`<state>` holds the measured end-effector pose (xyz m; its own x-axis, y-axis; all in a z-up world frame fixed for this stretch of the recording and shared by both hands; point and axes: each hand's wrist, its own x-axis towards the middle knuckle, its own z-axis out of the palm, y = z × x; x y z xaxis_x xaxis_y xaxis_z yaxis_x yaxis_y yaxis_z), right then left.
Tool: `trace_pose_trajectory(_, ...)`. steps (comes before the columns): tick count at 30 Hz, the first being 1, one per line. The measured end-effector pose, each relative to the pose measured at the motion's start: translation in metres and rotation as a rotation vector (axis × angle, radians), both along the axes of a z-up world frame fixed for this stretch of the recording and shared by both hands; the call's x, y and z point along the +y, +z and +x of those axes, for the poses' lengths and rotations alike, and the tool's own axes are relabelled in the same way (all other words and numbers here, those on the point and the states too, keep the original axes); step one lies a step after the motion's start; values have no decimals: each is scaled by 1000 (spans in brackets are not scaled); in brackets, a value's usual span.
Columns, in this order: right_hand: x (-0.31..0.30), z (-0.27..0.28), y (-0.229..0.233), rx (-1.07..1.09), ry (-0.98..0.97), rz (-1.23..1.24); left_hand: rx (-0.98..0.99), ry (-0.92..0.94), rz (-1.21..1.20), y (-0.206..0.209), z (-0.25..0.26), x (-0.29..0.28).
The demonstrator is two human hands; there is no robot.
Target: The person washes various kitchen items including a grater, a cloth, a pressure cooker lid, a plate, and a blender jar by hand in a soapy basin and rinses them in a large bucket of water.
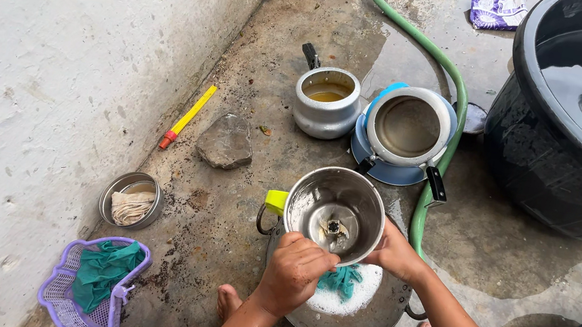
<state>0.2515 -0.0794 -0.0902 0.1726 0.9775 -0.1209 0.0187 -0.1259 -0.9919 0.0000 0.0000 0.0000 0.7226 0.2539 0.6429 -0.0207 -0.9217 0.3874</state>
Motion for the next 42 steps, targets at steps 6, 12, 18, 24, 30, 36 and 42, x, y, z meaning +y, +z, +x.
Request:
trace_pose_trajectory(6,-15,-2,9,23,15,-87,-127,329,-376,-12,23,15)
trace_pose_trajectory(12,-44,30,-12,4,-238,-284,-552,569,-1449,-29,52,93)
trace_pose_trajectory(18,-103,71,-31,-56,-405,-315,-972,584,-1734,-116,47,225)
trace_pose_trajectory(24,-126,86,-52,-28,-536,-387,-1189,336,-1832,-128,37,278)
trace_pose_trajectory(30,-95,75,-47,-85,-467,-356,-1203,237,-1678,-100,31,247)
trace_pose_trajectory(36,-45,30,-55,-384,-229,-384,-1007,164,-1450,-29,23,180)
trace_pose_trajectory(42,-8,-42,-72,-1046,358,-319,126,167,-766,27,35,102)
